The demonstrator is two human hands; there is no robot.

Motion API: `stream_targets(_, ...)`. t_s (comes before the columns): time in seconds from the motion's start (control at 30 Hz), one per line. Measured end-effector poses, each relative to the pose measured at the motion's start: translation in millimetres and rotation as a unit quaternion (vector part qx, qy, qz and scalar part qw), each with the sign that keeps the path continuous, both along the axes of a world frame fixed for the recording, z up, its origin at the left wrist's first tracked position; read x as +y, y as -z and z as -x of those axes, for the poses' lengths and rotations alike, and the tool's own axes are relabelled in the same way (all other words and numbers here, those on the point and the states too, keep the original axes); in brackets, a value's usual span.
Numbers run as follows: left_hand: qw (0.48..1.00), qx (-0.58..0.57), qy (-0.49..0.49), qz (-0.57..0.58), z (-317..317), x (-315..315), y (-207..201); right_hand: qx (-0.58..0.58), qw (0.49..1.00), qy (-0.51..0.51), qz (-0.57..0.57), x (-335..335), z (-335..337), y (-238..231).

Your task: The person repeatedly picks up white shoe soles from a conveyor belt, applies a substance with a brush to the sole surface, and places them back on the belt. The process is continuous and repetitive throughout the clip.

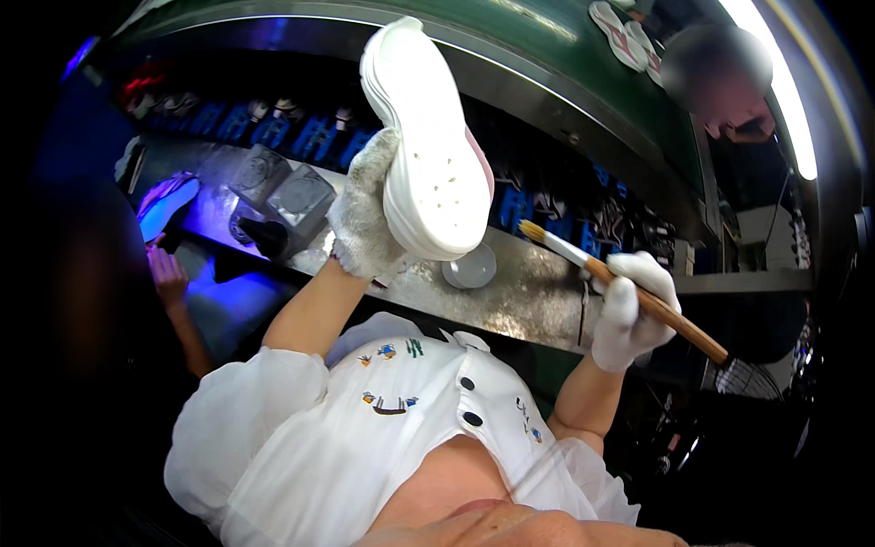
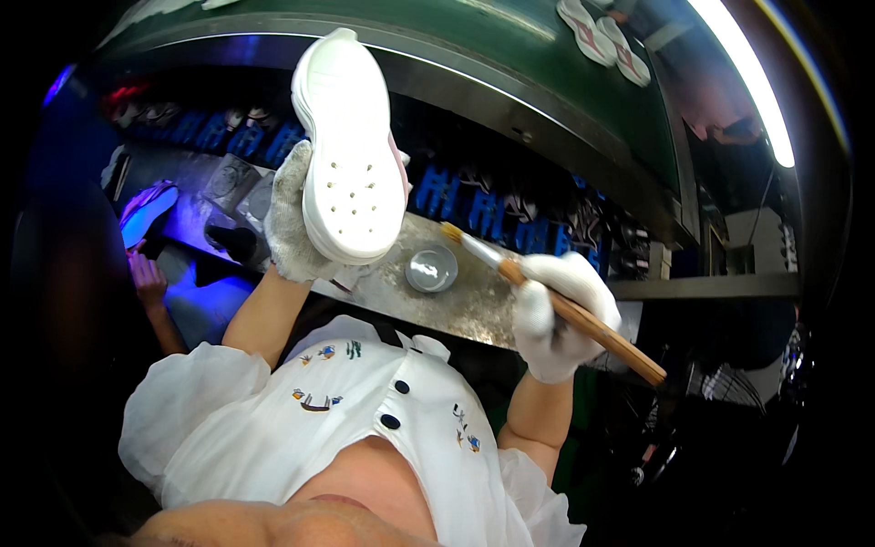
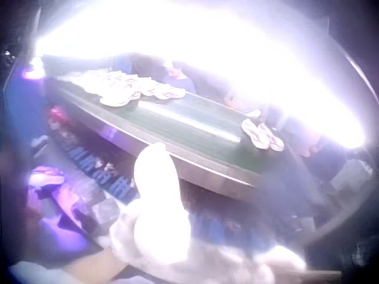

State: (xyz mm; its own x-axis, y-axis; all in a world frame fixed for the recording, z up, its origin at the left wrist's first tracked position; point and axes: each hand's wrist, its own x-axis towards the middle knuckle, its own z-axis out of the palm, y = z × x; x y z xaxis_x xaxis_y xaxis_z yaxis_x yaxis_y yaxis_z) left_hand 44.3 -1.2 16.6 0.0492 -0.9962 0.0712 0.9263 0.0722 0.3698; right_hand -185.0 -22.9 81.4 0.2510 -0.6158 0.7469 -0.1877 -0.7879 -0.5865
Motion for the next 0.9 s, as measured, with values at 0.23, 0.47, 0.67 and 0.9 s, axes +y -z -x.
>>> stream_targets(0.23,0.964,0.197,0.118,0.134,-19,-12,-1,-0.124,0.988,0.062,-0.074,6,15,21)
stream_targets(0.47,0.94,0.117,0.257,0.189,-59,-59,-15,-0.133,0.966,0.121,-0.184,8,19,35)
stream_targets(0.67,0.954,-0.262,-0.095,0.11,-185,-267,-73,-0.148,0.951,0.131,-0.237,1,23,59)
stream_targets(0.9,0.646,-0.705,-0.291,-0.022,-29,-387,-56,-0.18,0.933,0.2,-0.238,3,62,93)
